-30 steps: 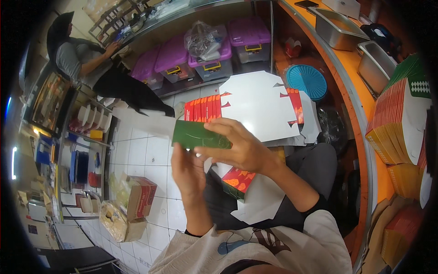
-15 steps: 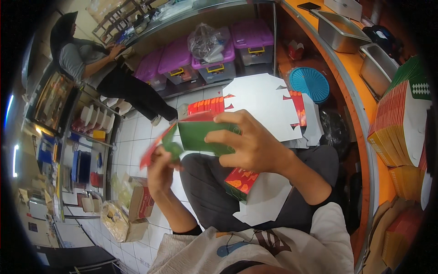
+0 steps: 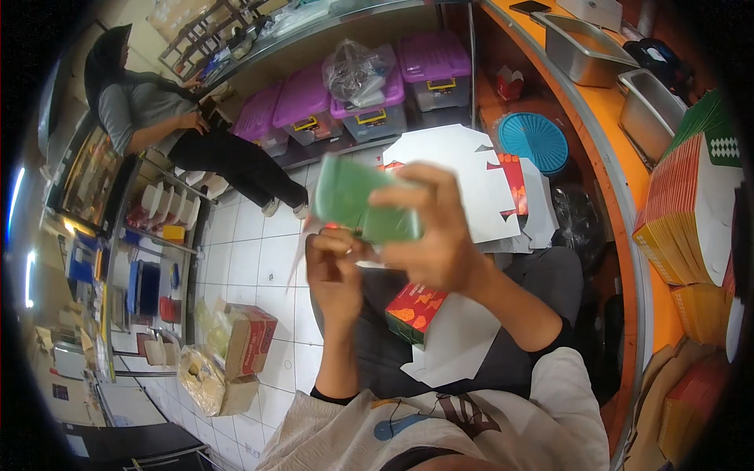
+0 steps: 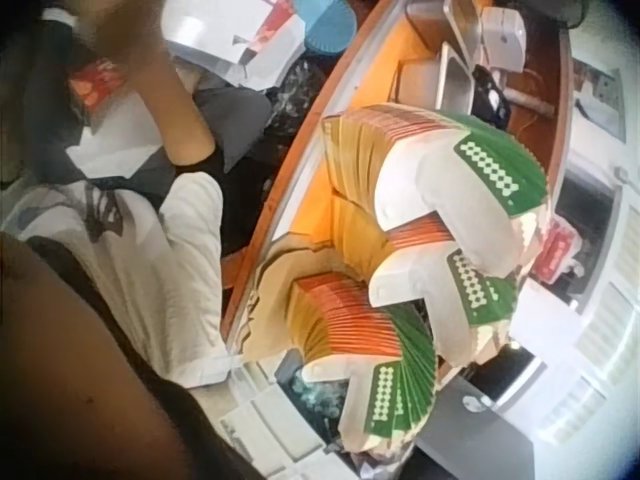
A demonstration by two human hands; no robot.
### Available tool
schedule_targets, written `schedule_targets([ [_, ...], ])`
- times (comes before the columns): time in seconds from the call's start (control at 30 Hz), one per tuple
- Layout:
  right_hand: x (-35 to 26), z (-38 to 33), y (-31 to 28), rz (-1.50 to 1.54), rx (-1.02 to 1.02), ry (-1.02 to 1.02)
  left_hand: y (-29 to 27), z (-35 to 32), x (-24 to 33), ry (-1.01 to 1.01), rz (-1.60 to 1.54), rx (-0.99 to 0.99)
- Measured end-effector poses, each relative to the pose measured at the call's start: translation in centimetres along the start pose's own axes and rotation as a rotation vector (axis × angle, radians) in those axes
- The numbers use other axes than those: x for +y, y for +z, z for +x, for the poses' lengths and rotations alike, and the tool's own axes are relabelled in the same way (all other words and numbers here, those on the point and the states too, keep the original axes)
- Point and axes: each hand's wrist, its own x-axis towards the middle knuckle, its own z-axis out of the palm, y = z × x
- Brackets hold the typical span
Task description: The person sits cross-legged and assembles small rectangular boxes by folding flat cardboard pieces into shape. They insert the folded boxes into red and green printed sleeves and stack the finished items on a pile. The person occasionally reaches for new cardboard pieces and sleeves from nearby stacks.
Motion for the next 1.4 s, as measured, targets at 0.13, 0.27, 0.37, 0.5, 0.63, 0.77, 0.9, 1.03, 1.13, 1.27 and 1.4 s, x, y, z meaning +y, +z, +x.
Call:
schedule_targets([
  [0.13,3.5,0.1,-2.8,0.287,0.076,0.545,0.1,1.3,1.4,0.216,0.871,-0.549],
  [0.27,5.7,-0.1,-3.7,0.666,0.014,0.728,-1.5,0.9,0.3,0.289,1.066,-0.664],
  [0.37,5.3,-0.5,-2.1,0.686,-0.101,0.645,-2.8,0.9,-1.1,0.149,0.768,-0.637],
  [0.5,3.6,-2.0,-0.2,0.123,-0.269,0.374,-2.5,-0.1,-1.5,-0.215,0.303,-0.555],
  [0.63,1.8,-1.6,-1.2,0.059,-0.456,0.293,-2.4,-0.5,-1.5,-0.464,0.109,-0.381],
  [0.77,2.1,-2.7,0.2,0.200,-0.338,0.456,-3.1,-1.0,-1.4,-0.606,0.042,-0.457],
  [0.9,2.5,-3.5,1.3,0.120,-0.337,0.445,-3.0,-1.0,-1.0,-0.792,-0.136,-0.436],
  [1.03,2.6,-3.7,2.0,0.126,-0.399,0.269,-3.9,-0.8,-2.2,-0.830,-0.124,-0.451],
  [1.13,3.2,-4.4,2.2,0.115,-0.482,0.217,-3.8,-0.5,-2.2,-0.787,-0.085,-0.470],
  [1.27,2.4,-4.2,1.9,0.121,-0.619,0.336,-2.8,0.0,-1.1,-0.650,-0.071,-0.471],
  [1.4,2.9,-4.5,1.7,0.112,-0.506,0.477,-1.7,0.4,1.5,-0.464,0.379,-0.369],
])
